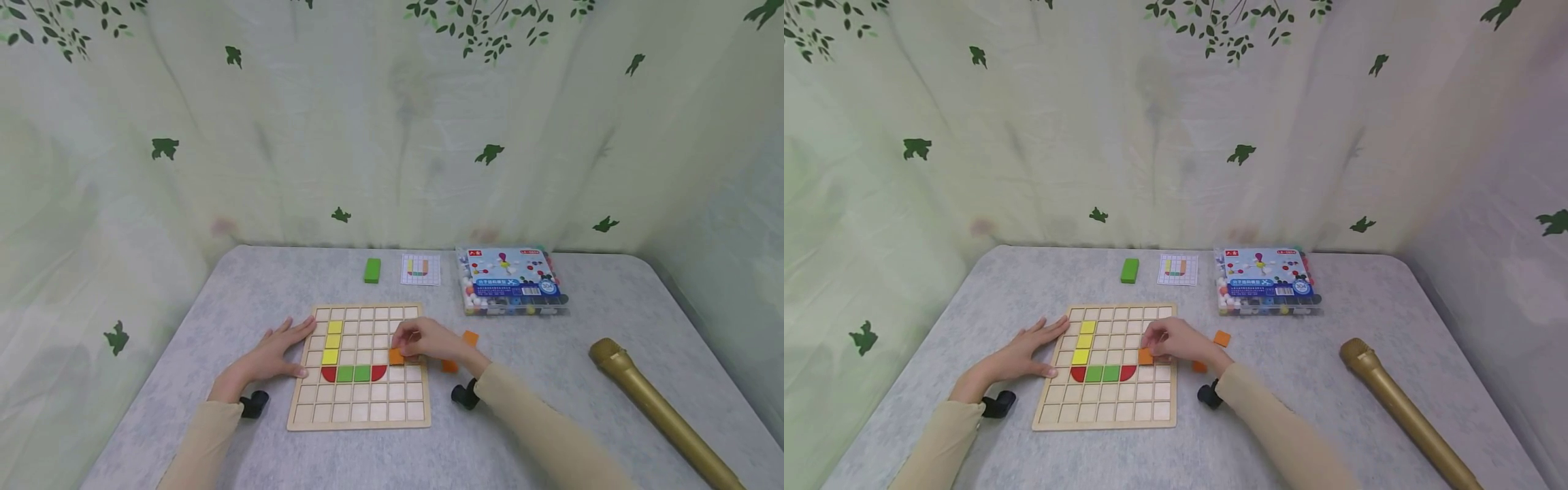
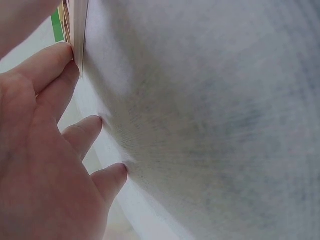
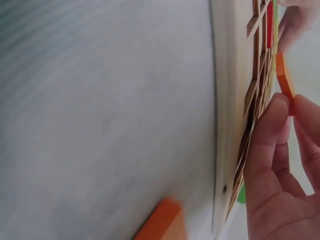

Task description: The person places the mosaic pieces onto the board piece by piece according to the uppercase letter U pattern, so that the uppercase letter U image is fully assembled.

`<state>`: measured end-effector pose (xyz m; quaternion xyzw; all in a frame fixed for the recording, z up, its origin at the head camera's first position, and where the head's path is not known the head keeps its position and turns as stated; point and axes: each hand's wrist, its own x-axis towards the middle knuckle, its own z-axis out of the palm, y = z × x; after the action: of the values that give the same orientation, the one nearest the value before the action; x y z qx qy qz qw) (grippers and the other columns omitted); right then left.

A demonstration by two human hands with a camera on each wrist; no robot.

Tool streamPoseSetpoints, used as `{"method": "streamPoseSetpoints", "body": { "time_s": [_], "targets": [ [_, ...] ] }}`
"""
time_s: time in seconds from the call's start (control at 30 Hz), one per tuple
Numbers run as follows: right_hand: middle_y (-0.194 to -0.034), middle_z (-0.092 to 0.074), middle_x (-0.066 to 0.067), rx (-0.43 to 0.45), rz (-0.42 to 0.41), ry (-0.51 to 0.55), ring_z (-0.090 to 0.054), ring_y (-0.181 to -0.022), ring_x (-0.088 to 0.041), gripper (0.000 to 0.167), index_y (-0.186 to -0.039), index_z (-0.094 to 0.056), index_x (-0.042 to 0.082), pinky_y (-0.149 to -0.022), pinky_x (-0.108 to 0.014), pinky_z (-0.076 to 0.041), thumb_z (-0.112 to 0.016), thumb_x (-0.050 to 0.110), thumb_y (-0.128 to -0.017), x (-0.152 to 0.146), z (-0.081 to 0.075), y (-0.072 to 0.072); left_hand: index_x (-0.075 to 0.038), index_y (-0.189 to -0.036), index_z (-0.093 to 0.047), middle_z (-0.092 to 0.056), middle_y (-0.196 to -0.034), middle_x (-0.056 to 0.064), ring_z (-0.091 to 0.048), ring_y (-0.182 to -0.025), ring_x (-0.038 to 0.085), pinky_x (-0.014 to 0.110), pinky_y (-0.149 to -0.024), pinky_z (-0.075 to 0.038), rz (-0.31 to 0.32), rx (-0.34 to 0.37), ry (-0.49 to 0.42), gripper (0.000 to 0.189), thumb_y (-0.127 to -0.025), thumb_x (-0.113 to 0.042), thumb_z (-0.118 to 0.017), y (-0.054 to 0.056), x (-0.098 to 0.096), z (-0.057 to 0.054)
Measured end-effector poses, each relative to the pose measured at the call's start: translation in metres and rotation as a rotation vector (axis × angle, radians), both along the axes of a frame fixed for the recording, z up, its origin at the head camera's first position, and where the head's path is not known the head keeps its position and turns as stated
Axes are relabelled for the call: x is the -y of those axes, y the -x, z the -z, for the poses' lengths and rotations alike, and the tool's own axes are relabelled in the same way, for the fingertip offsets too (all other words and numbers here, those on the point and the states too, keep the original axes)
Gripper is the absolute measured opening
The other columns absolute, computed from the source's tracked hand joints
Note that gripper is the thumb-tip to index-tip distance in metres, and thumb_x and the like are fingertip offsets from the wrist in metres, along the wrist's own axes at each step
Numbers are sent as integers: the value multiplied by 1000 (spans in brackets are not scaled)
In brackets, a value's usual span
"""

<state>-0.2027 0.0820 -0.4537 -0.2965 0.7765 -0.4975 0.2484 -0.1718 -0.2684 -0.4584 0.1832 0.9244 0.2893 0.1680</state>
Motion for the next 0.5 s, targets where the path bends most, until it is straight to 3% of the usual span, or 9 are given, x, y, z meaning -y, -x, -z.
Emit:
{"method": "streamPoseSetpoints", "body": {
  "time_s": [0.3,0.5],
  "targets": [
    [-73,-59,0,-37,44,-69,-52,-62,-13,8,-88,-66,5,-57,-23,-47,-63,-2,-87,30,5,4,-5,-152,-23,-17,-156,18,3,-140,48,66,-105,5,-6,-3,5,102,-73,-41,-79,0,-2,0],
    [-74,-58,3,-123,88,-173,-51,-66,-10,12,-85,-66,10,-62,-23,-44,-65,-2,-85,37,4,1,-4,-151,-24,-17,-156,19,2,-140,49,67,-105,4,-2,-7,1,102,-74,-41,-78,-1,-3,-1]
  ]
}}
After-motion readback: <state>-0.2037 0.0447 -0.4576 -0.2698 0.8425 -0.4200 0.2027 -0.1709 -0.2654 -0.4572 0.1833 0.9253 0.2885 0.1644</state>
